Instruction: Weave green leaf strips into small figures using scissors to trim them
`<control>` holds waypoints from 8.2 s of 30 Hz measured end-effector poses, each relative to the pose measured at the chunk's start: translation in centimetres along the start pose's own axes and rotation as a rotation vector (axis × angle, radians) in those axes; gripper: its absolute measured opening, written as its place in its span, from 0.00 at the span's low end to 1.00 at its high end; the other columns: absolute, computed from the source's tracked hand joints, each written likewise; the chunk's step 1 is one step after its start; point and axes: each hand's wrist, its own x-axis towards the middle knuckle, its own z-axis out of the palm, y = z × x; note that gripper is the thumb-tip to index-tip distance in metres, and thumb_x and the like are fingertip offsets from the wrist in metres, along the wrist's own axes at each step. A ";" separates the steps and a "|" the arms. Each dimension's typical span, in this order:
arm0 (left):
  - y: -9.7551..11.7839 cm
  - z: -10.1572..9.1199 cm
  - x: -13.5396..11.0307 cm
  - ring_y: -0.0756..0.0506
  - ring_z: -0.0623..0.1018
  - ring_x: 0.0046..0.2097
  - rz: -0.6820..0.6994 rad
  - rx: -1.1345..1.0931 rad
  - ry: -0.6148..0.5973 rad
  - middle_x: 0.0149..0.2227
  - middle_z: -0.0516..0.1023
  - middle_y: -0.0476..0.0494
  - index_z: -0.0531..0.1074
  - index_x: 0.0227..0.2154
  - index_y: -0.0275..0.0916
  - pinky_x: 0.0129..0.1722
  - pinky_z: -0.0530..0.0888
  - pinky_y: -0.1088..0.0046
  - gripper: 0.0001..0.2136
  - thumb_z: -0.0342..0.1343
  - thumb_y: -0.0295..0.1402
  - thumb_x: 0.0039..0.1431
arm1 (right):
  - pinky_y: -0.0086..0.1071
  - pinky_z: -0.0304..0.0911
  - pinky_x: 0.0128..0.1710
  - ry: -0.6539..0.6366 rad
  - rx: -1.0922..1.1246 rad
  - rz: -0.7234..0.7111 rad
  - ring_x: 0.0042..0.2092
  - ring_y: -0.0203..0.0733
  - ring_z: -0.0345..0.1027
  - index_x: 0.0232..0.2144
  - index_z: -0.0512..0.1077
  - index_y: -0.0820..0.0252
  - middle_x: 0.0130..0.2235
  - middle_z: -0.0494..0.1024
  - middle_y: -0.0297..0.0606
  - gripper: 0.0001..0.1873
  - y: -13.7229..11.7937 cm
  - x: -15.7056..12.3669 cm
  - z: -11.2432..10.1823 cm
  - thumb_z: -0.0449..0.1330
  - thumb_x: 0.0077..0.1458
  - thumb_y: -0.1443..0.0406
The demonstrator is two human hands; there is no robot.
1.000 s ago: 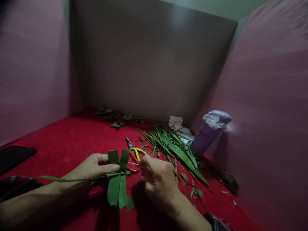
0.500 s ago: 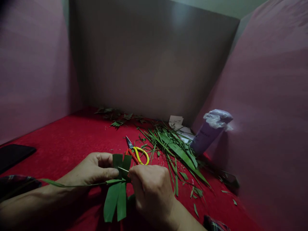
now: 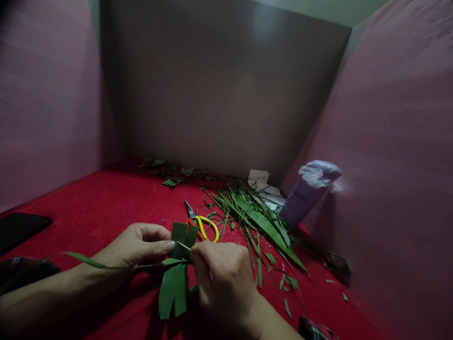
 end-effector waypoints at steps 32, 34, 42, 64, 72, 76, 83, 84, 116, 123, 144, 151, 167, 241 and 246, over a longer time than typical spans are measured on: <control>1.0 1.0 -1.0 0.50 0.70 0.21 0.017 0.071 0.049 0.20 0.72 0.49 0.70 0.23 0.34 0.23 0.65 0.74 0.11 0.64 0.34 0.38 | 0.28 0.51 0.22 0.014 -0.072 0.004 0.18 0.35 0.63 0.24 0.71 0.62 0.17 0.71 0.33 0.09 -0.7 -0.3 0.1 0.52 0.52 0.71; 1.0 1.0 -1.0 0.51 0.69 0.21 0.024 0.070 0.056 0.19 0.72 0.50 0.70 0.22 0.34 0.22 0.64 0.75 0.11 0.64 0.34 0.38 | 0.28 0.52 0.22 0.016 -0.075 0.005 0.18 0.35 0.63 0.24 0.71 0.62 0.17 0.71 0.33 0.09 -0.7 -0.3 0.1 0.52 0.51 0.71; 0.9 1.8 -1.5 0.54 0.64 0.18 0.002 0.015 -0.024 0.15 0.69 0.52 0.70 0.19 0.34 0.18 0.59 0.78 0.10 0.65 0.34 0.37 | 0.24 0.53 0.20 -0.018 0.037 0.080 0.18 0.33 0.65 0.28 0.70 0.62 0.18 0.72 0.33 0.08 -0.6 0.0 0.2 0.52 0.54 0.70; 0.8 0.8 -0.8 0.54 0.65 0.19 0.053 0.030 0.031 0.18 0.71 0.51 0.71 0.23 0.33 0.21 0.61 0.76 0.10 0.63 0.34 0.40 | 0.26 0.54 0.21 0.020 -0.024 0.037 0.18 0.34 0.64 0.27 0.71 0.61 0.17 0.72 0.33 0.08 -0.8 -0.2 0.2 0.52 0.51 0.70; 1.3 1.1 -1.2 0.54 0.66 0.20 0.025 0.058 0.039 0.19 0.71 0.51 0.71 0.24 0.33 0.21 0.62 0.77 0.12 0.63 0.36 0.39 | 0.26 0.54 0.21 0.034 -0.017 0.041 0.18 0.34 0.64 0.26 0.72 0.62 0.18 0.72 0.33 0.08 -0.9 -0.4 0.3 0.52 0.51 0.71; 1.1 1.3 -1.3 0.53 0.67 0.20 0.035 0.069 0.049 0.19 0.71 0.50 0.70 0.23 0.33 0.21 0.62 0.76 0.12 0.63 0.36 0.40 | 0.26 0.54 0.21 0.025 -0.008 0.034 0.18 0.34 0.63 0.26 0.71 0.62 0.17 0.70 0.32 0.09 -1.0 -0.3 0.3 0.52 0.50 0.71; 1.0 1.4 -1.1 0.53 0.66 0.19 0.047 0.071 0.072 0.19 0.71 0.51 0.70 0.22 0.34 0.20 0.60 0.76 0.11 0.63 0.37 0.40 | 0.23 0.45 0.16 -0.118 0.319 0.339 0.16 0.29 0.50 0.24 0.68 0.61 0.16 0.59 0.26 0.10 -1.5 -0.2 0.6 0.50 0.54 0.69; 1.0 1.3 -1.0 0.53 0.66 0.19 0.053 0.073 0.075 0.18 0.70 0.51 0.69 0.21 0.34 0.20 0.60 0.77 0.12 0.63 0.37 0.40 | 0.23 0.45 0.16 -0.151 0.360 0.388 0.17 0.29 0.49 0.24 0.67 0.61 0.16 0.58 0.26 0.10 -1.5 -0.2 0.6 0.49 0.55 0.68; 1.4 1.8 -1.3 0.55 0.62 0.17 0.131 0.056 0.076 0.13 0.67 0.55 0.70 0.17 0.35 0.17 0.58 0.80 0.08 0.63 0.33 0.39 | 0.23 0.46 0.17 -0.072 0.210 0.290 0.16 0.29 0.51 0.25 0.69 0.61 0.15 0.60 0.26 0.07 -1.6 -0.4 0.5 0.52 0.52 0.69; 1.0 1.5 -1.2 0.55 0.63 0.20 0.180 0.134 0.074 0.16 0.68 0.54 0.73 0.19 0.34 0.19 0.59 0.80 0.06 0.62 0.32 0.42 | 0.23 0.48 0.17 -0.078 0.198 0.306 0.16 0.30 0.54 0.27 0.70 0.62 0.16 0.63 0.28 0.08 -1.4 -0.4 0.7 0.52 0.53 0.68; 1.2 1.0 -1.1 0.53 0.65 0.20 0.078 0.102 0.065 0.18 0.69 0.52 0.68 0.21 0.34 0.20 0.60 0.77 0.10 0.63 0.33 0.39 | 0.24 0.53 0.23 -0.181 0.161 0.240 0.21 0.31 0.58 0.28 0.68 0.59 0.20 0.67 0.30 0.12 -0.8 -0.6 0.4 0.47 0.60 0.66; 1.2 0.5 -1.0 0.52 0.66 0.22 0.003 0.125 -0.075 0.20 0.70 0.49 0.71 0.24 0.32 0.24 0.62 0.75 0.09 0.60 0.34 0.44 | 0.24 0.52 0.24 -0.158 0.038 0.191 0.21 0.31 0.61 0.31 0.71 0.57 0.21 0.70 0.30 0.10 0.0 -0.1 0.1 0.50 0.58 0.65; 1.1 0.3 -0.8 0.54 0.63 0.19 -0.036 0.041 -0.105 0.17 0.69 0.52 0.71 0.22 0.33 0.20 0.58 0.77 0.10 0.63 0.35 0.41 | 0.24 0.48 0.22 -0.182 0.009 0.175 0.20 0.31 0.54 0.27 0.67 0.57 0.20 0.65 0.28 0.11 0.2 -0.1 -0.1 0.48 0.57 0.68; 0.6 0.4 -0.5 0.53 0.67 0.21 -0.022 -0.116 -0.180 0.19 0.72 0.49 0.70 0.22 0.34 0.22 0.60 0.78 0.11 0.64 0.36 0.41 | 0.24 0.47 0.21 -0.206 0.455 0.401 0.22 0.31 0.48 0.24 0.60 0.58 0.20 0.57 0.26 0.10 -0.5 0.3 0.0 0.49 0.58 0.68; 0.5 0.4 -0.6 0.55 0.65 0.18 -0.041 -0.090 -0.221 0.17 0.70 0.52 0.69 0.20 0.34 0.20 0.58 0.79 0.12 0.64 0.36 0.42 | 0.24 0.45 0.20 -0.225 0.424 0.359 0.20 0.30 0.46 0.22 0.57 0.58 0.19 0.55 0.25 0.12 -0.2 0.0 0.3 0.47 0.59 0.67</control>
